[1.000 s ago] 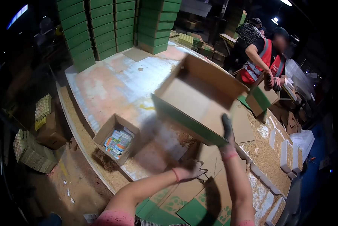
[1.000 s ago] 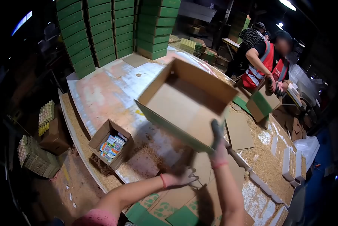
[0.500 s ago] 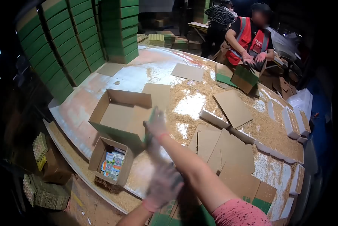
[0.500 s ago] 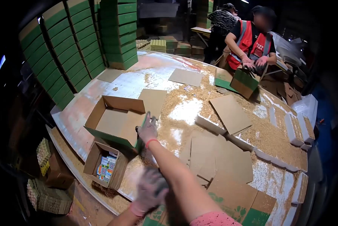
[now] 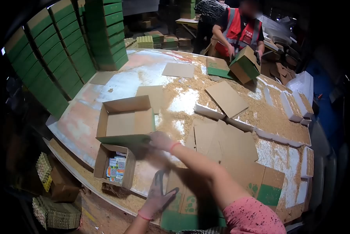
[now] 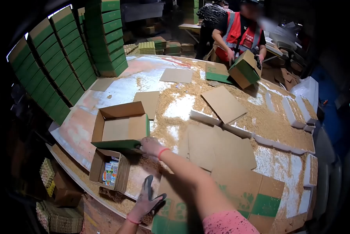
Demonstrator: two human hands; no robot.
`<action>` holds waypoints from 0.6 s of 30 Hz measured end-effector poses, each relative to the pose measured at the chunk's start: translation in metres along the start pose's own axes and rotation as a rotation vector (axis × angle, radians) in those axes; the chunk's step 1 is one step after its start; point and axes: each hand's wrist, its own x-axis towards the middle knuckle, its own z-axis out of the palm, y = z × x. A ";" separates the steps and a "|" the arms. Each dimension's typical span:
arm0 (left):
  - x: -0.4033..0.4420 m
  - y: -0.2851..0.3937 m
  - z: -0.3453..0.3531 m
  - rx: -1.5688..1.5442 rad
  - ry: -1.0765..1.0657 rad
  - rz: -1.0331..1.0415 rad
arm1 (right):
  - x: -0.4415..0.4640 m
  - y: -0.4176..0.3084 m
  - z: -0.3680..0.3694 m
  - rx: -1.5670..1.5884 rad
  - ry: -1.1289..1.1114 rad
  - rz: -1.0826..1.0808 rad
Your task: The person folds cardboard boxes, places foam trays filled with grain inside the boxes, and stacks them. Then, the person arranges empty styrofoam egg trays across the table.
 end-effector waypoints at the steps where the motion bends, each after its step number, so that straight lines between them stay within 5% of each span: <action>1: -0.001 -0.013 0.021 0.023 -0.001 -0.052 | -0.019 0.014 -0.008 0.024 -0.014 0.037; 2: 0.000 -0.024 0.037 0.010 -0.017 -0.042 | -0.038 0.035 -0.004 0.033 -0.016 0.058; 4: 0.004 -0.041 0.067 -0.541 -0.124 -0.316 | -0.095 0.057 -0.022 0.121 -0.058 0.137; 5: 0.005 -0.044 0.073 -0.379 -0.101 -0.335 | -0.134 0.050 -0.049 0.205 -0.101 0.195; 7: 0.005 -0.018 0.054 -0.971 -0.267 -0.511 | -0.225 0.038 -0.086 0.080 0.250 0.065; 11: -0.002 -0.063 0.083 -0.726 -0.103 -0.253 | -0.458 0.068 -0.145 -0.520 1.033 0.499; 12: -0.002 -0.066 0.082 -0.460 -0.167 -0.124 | -0.529 0.098 -0.140 -0.688 0.978 0.927; 13: -0.002 -0.069 0.080 -0.167 -0.198 0.016 | -0.587 0.131 -0.122 -0.727 1.094 1.035; 15: -0.001 -0.054 0.074 0.419 -0.214 0.278 | -0.662 0.185 -0.101 0.433 0.899 1.319; 16: -0.002 -0.045 0.080 0.278 -0.237 0.181 | -0.647 0.172 -0.093 0.379 0.663 1.018; 17: -0.006 -0.034 0.092 0.285 -0.225 0.181 | -0.630 0.164 -0.084 0.075 0.537 0.878; 18: -0.013 -0.025 0.103 0.245 -0.242 0.116 | -0.595 0.121 -0.101 0.211 0.552 0.876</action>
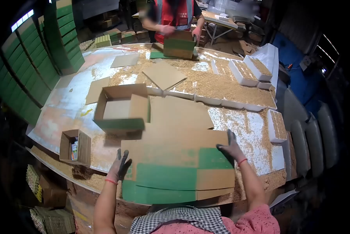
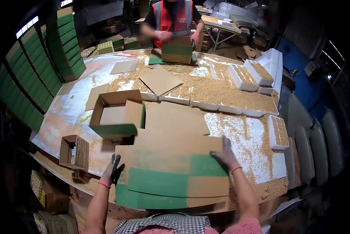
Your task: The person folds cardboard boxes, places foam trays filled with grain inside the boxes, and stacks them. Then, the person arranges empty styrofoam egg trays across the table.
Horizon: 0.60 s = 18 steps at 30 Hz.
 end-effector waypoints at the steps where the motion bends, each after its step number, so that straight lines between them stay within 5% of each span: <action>1: -0.002 0.009 0.007 -0.047 -0.019 -0.057 | 0.007 0.007 0.014 -0.001 0.093 -0.074; 3: -0.003 0.070 0.007 -0.517 -0.076 -0.340 | 0.011 -0.002 0.019 -0.027 0.095 -0.197; 5: -0.008 0.087 0.018 -1.034 -0.002 -0.405 | 0.008 -0.011 0.019 -0.027 0.109 -0.207; 9: -0.030 0.145 -0.016 -0.897 0.340 -0.417 | 0.025 -0.023 -0.014 0.392 0.345 -0.444; 10: -0.033 0.130 -0.018 -0.907 0.511 -0.259 | 0.021 -0.051 -0.041 0.480 0.429 -0.462; 11: -0.035 0.137 -0.032 -0.748 0.724 0.024 | 0.016 -0.076 -0.067 0.571 0.516 -0.479; 13: -0.056 0.180 -0.075 0.141 1.032 0.115 | 0.013 -0.102 -0.098 0.525 0.653 -0.615; 14: -0.057 0.196 -0.082 0.200 1.207 0.194 | 0.008 -0.108 -0.105 0.582 0.675 -0.665; 15: -0.068 0.256 -0.117 0.707 1.208 0.385 | 0.012 -0.098 -0.100 0.638 0.640 -0.657; 17: -0.067 0.298 -0.136 0.813 0.930 0.516 | 0.001 -0.086 -0.090 0.692 0.432 -0.665; 18: -0.067 0.329 -0.148 0.811 0.532 0.484 | -0.004 -0.090 -0.096 0.765 0.404 -0.625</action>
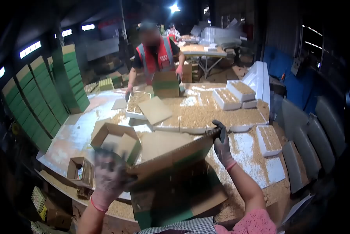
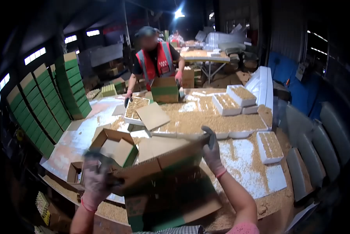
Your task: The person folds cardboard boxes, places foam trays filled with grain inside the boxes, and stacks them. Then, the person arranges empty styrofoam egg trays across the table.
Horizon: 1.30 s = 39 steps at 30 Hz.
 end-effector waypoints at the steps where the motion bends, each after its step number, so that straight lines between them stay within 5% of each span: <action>1: 0.012 -0.001 0.004 -0.034 -0.170 0.090 | 0.000 -0.009 0.001 -0.096 0.032 -0.054; 3: 0.024 -0.007 0.006 -0.412 -0.467 -0.086 | 0.000 -0.056 0.017 -0.608 0.070 -0.635; 5: 0.033 -0.026 0.017 -0.488 -0.600 -0.144 | -0.024 -0.078 0.038 -1.003 -0.513 -0.507; 6: 0.035 -0.042 0.026 -0.560 -0.744 -0.200 | -0.037 -0.082 0.045 -1.013 -0.353 -0.589; 7: 0.034 -0.065 0.040 -0.741 -0.581 -0.043 | -0.049 -0.080 0.042 -1.015 -0.351 -0.582; 9: 0.061 -0.058 0.016 -0.369 -0.823 -0.182 | -0.055 -0.085 0.036 -0.644 -0.323 -0.812; 11: 0.077 -0.063 0.016 -0.466 -0.888 -0.238 | -0.037 -0.103 0.021 -0.367 -0.532 -0.757; 12: 0.080 -0.064 0.015 -0.816 -0.888 -0.513 | -0.026 -0.103 0.011 -0.123 -0.601 -0.688; 13: 0.069 -0.061 0.034 -0.817 -0.877 -0.507 | -0.017 -0.103 0.005 0.117 -0.671 -0.614; 15: 0.031 -0.053 0.084 -0.473 -0.297 -0.076 | -0.010 -0.099 0.020 -0.073 -0.747 -0.681; 17: 0.048 0.005 0.051 -0.771 -0.253 -0.279 | -0.047 -0.047 0.056 -0.538 -0.932 -0.656; 18: 0.057 0.021 0.040 -0.453 0.128 0.160 | -0.061 -0.054 0.067 -0.883 -1.140 -0.606; 19: 0.069 0.038 0.031 -0.368 0.180 0.507 | -0.047 -0.024 0.068 -0.883 -1.139 -0.611; 21: 0.078 0.080 0.052 -0.652 0.157 1.014 | 0.001 0.053 0.062 -0.730 -0.565 -0.743; 22: 0.074 0.105 0.079 -0.757 0.041 0.959 | 0.034 -0.055 0.067 -0.928 -0.026 -1.041; 23: 0.063 0.122 0.112 -0.864 -0.077 0.897 | 0.069 -0.067 0.058 -1.303 0.144 -1.026; 25: 0.036 0.128 0.178 -0.966 -0.270 0.907 | 0.094 -0.049 0.055 -1.228 -0.025 -0.441; 27: 0.037 0.092 0.165 -1.241 -0.684 0.929 | 0.059 -0.034 0.048 -1.366 -0.583 -0.339; 29: 0.062 0.093 0.104 -1.106 -0.983 1.008 | 0.005 -0.047 0.049 -1.334 -0.453 -0.471; 30: 0.050 0.095 0.075 -0.592 -0.670 1.064 | -0.026 -0.035 0.052 -1.264 -0.517 -0.360; 31: 0.055 0.098 0.037 -0.416 -0.613 0.872 | -0.050 -0.028 0.054 -1.188 -0.572 -0.236; 32: 0.057 0.090 0.042 -0.470 -0.505 0.759 | -0.046 -0.043 0.047 -0.932 -0.579 -0.184; 33: 0.062 0.081 0.053 -0.530 -0.384 0.638 | -0.045 -0.054 0.044 -0.702 -0.513 0.095; 35: 0.064 0.046 0.088 -0.383 -0.213 0.404 | -0.057 -0.023 0.020 -0.030 -0.164 0.340; 36: 0.050 0.033 0.094 -0.414 -0.269 0.306 | -0.075 -0.036 0.017 0.026 -0.048 0.397; 39: 0.016 -0.004 0.101 -0.552 -0.185 0.257 | -0.168 -0.014 -0.021 -0.177 -0.505 0.414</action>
